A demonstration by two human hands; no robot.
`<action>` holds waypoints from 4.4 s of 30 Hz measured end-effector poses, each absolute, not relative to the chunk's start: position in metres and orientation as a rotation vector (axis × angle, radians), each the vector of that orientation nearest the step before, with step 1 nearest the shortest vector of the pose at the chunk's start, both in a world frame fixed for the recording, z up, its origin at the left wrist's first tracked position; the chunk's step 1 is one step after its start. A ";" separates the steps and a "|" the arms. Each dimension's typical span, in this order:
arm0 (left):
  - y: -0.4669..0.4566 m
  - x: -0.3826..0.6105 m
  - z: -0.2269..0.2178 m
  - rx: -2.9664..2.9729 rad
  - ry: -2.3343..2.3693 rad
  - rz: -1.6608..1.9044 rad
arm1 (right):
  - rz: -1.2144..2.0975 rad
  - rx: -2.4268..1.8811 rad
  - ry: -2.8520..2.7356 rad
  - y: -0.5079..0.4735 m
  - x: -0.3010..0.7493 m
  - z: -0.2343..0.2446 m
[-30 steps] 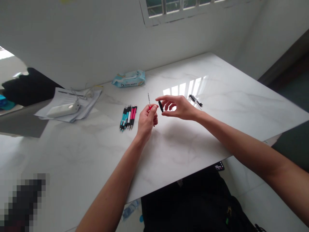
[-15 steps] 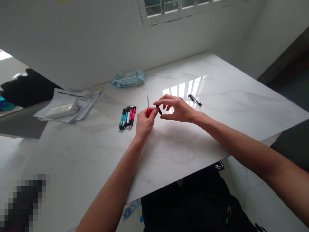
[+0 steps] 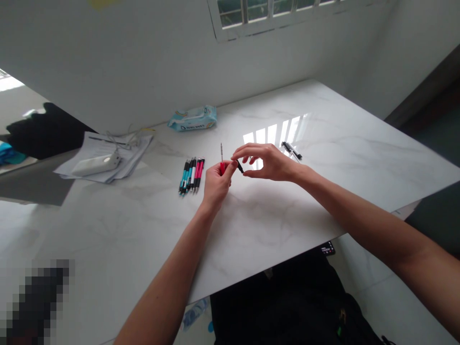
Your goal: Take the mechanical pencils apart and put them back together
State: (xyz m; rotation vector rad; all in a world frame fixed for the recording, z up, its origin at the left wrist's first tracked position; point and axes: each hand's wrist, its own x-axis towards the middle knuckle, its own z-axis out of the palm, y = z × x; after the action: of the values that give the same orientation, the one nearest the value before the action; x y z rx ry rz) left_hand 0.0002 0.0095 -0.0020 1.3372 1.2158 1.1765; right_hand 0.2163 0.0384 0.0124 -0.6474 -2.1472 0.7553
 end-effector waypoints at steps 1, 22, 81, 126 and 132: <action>0.009 0.000 -0.002 1.340 1.215 1.176 | 0.745 -0.648 -2.150 0.038 0.216 0.012; 0.016 -0.003 -0.001 1.148 1.145 1.269 | 0.384 -1.168 -2.226 0.075 0.253 0.002; 0.004 0.014 -0.010 1.309 0.975 1.152 | 1.158 -0.725 -1.605 0.045 0.181 0.001; 0.028 -0.024 -0.006 1.615 1.398 1.355 | 1.002 -0.910 -1.848 0.032 0.187 -0.002; 0.024 -0.024 -0.002 1.785 1.499 1.249 | 0.953 -0.934 -1.811 0.039 0.195 0.001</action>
State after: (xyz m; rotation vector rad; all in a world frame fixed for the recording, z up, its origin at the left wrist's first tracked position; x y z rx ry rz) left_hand -0.0240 0.0237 -0.0021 1.7853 1.4985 1.2492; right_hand 0.1950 0.0390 0.0005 -0.9338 -1.8109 0.9530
